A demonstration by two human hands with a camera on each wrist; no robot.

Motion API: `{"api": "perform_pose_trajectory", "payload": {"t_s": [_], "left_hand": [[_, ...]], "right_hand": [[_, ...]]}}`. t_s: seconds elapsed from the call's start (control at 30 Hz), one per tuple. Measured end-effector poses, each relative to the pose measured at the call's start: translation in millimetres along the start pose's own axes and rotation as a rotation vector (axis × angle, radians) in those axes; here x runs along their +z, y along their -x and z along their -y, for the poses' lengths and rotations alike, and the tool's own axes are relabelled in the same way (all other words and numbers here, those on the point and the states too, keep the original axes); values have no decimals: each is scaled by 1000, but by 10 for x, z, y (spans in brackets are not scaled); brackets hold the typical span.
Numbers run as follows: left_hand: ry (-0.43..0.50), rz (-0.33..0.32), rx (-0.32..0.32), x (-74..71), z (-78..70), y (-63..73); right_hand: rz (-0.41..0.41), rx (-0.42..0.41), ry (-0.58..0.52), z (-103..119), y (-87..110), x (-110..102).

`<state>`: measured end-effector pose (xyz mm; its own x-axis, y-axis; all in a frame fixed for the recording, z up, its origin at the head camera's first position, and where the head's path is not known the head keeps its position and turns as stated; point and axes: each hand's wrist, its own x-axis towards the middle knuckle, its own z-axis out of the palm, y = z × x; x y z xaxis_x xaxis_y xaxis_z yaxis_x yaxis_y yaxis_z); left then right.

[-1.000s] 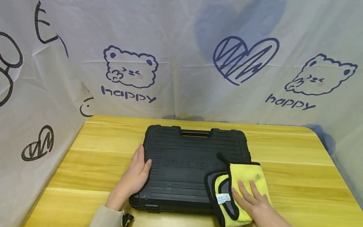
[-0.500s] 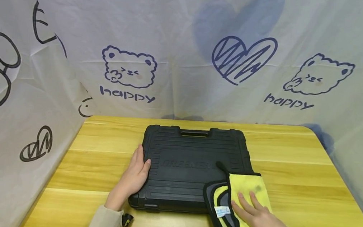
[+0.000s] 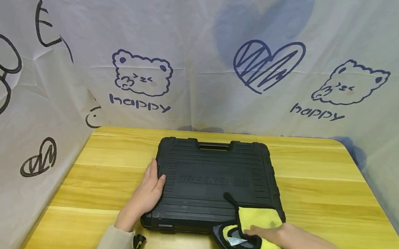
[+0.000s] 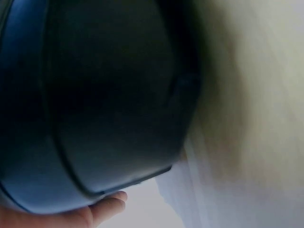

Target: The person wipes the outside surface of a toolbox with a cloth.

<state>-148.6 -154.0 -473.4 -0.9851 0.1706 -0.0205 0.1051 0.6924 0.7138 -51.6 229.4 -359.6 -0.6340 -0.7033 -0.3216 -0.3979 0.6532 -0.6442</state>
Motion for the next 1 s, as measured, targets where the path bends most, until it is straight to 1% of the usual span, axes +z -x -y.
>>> {"api": "perform_pose_trajectory", "payload": {"t_s": [0.1,0.17,0.2,0.23,0.33,0.5,0.6,0.73,0.8,0.87,1.0], "left_hand": [[3,-2,-2,-1,5,8],[3,-4,-3,0,10,12],[4,-5,-3,-1,11,16],[6,-5,-4,-2,12,18],[6,-3,-7,-3,21,18],[4,1,-7,-8,25,0],[3,1,-3,-13,20,-13],[-1,4,-9,-19,18,-19],[-6,7,-15,-21,18,-14],[-10,10,-18,-21,20,-10],[-10,13,-14,-24,19,-12]], "right_hand": [[-80,-162,-6,146,-84,-212],[-163,-290,1,204,-174,-348],[-194,-307,-9,236,-231,-408],[-224,-302,-14,270,-292,-469],[-295,-256,-31,345,-505,-644],[-382,-115,-35,410,-929,-953],[-418,-43,-60,416,-1210,-1149],[-501,12,-50,394,-1561,-1372],[-554,40,-32,373,-1719,-1453],[-610,91,-15,352,-1873,-1503],[-719,203,35,301,-2208,-1499]]}}
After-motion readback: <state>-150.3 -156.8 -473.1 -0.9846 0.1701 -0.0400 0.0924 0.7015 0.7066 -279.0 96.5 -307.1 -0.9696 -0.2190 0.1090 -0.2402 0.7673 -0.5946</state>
